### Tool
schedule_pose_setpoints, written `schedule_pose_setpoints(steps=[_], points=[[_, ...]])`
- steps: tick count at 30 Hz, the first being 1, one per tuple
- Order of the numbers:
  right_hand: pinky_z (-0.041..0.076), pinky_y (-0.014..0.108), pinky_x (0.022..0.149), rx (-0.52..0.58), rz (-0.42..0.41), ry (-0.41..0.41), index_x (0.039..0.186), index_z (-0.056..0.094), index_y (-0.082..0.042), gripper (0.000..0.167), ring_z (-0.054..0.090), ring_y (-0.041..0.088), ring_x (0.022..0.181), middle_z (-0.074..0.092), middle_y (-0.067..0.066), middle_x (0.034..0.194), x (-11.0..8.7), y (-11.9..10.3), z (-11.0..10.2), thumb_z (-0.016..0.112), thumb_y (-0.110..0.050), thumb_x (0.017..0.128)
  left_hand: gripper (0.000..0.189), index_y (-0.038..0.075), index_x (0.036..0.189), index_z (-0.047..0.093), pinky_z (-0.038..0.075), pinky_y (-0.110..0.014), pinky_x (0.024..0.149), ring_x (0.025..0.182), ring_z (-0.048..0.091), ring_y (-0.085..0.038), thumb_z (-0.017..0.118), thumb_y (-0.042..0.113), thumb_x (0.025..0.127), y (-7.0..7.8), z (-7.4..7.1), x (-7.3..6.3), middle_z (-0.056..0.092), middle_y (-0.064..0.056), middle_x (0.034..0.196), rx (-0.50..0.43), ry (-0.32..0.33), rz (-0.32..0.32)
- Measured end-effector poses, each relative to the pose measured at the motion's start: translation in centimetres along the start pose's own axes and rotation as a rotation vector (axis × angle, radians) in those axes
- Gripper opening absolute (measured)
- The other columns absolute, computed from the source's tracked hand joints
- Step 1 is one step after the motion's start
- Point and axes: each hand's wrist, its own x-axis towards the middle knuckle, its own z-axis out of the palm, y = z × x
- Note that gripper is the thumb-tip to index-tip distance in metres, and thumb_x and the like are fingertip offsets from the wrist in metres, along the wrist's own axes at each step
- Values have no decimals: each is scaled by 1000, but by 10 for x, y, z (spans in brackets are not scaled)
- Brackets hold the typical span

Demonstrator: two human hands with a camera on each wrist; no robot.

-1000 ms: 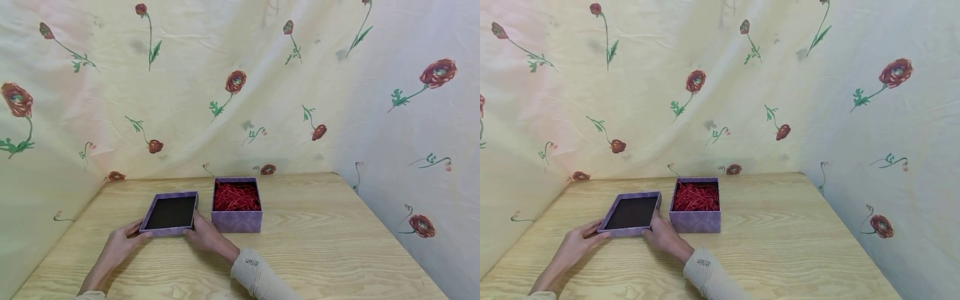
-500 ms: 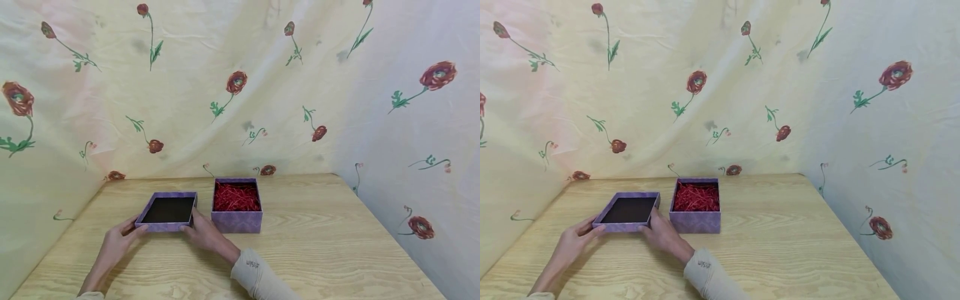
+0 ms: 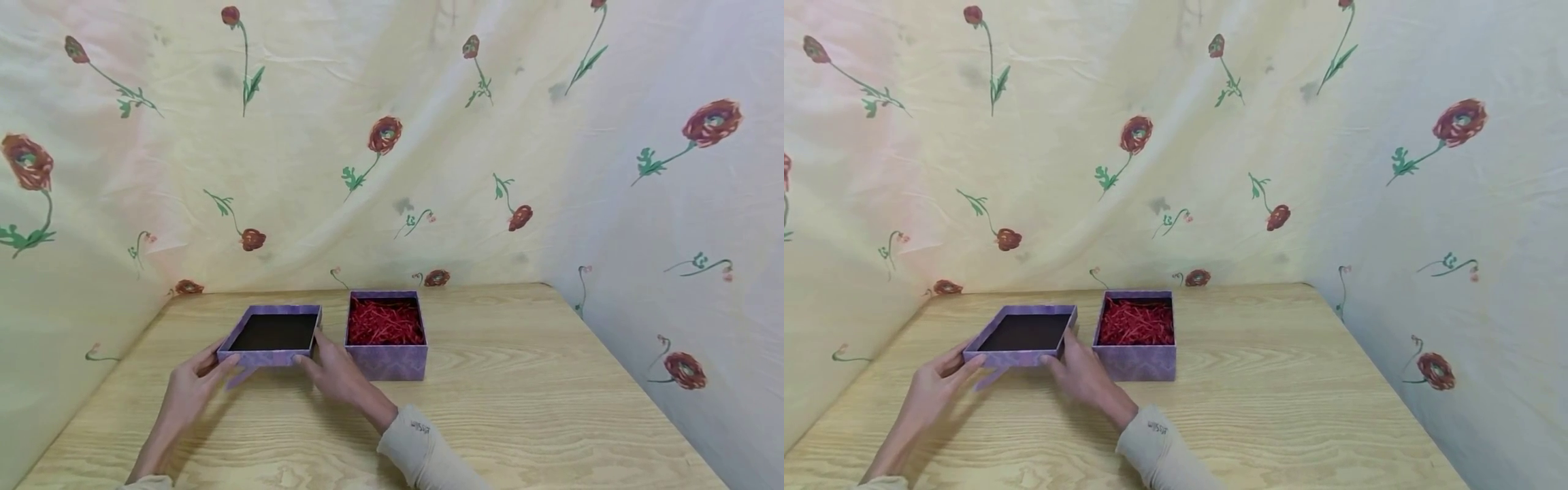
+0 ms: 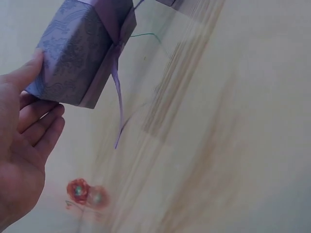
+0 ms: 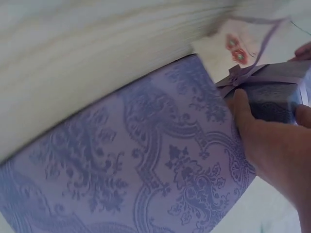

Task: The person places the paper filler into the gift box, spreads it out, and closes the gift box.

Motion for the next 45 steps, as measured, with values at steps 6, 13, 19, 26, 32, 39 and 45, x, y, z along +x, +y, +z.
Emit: schedule_pose_setpoints(steps=[6,13,19,26,32,39,45], points=[[54,33,89,63,15,28,160,38,-7,64,64,14,110,57,11,148,-1,-4,-5,60,-35,107,56,-1,152,50,45,-5,86,106,55,14,68,22,104,12,2,1,60,-24,136,-41,63,-1],[52,42,102,124,-17,38,161,34,-3,67,55,33,132,51,18,151,-4,-8,-12,57,-37,108,51,0,147,56,50,-9,85,103,60,12,71,20,101,26,9,2,62,-20,132,-84,179,-1],[55,39,98,114,-70,82,159,37,0,65,61,36,125,53,21,148,-5,-20,-28,58,-34,108,45,2,139,64,50,-9,82,99,64,10,75,17,98,41,18,4,69,-6,123,-129,313,-6],[54,44,99,56,-88,167,155,42,3,64,62,34,124,66,21,132,-8,-31,-45,58,-36,108,43,4,135,68,48,-7,80,103,62,11,79,16,95,60,24,8,70,-9,123,-127,390,24],[52,46,102,93,-110,220,150,51,2,55,59,31,129,65,18,136,-9,-34,-59,58,-33,108,41,4,132,70,48,-8,75,104,62,10,79,16,94,84,34,11,71,-14,123,-122,431,109],[54,29,69,103,-145,289,148,54,1,51,68,17,86,75,9,116,-15,-39,-76,58,-31,109,36,4,129,73,50,-11,86,107,66,1,78,15,96,106,46,15,73,-13,120,-158,448,200],[58,38,90,81,-140,371,146,55,5,54,71,19,104,75,10,114,-21,-44,-90,60,-32,108,35,4,129,73,49,-14,91,108,66,-2,77,17,96,122,55,21,74,-9,120,-155,449,258]])
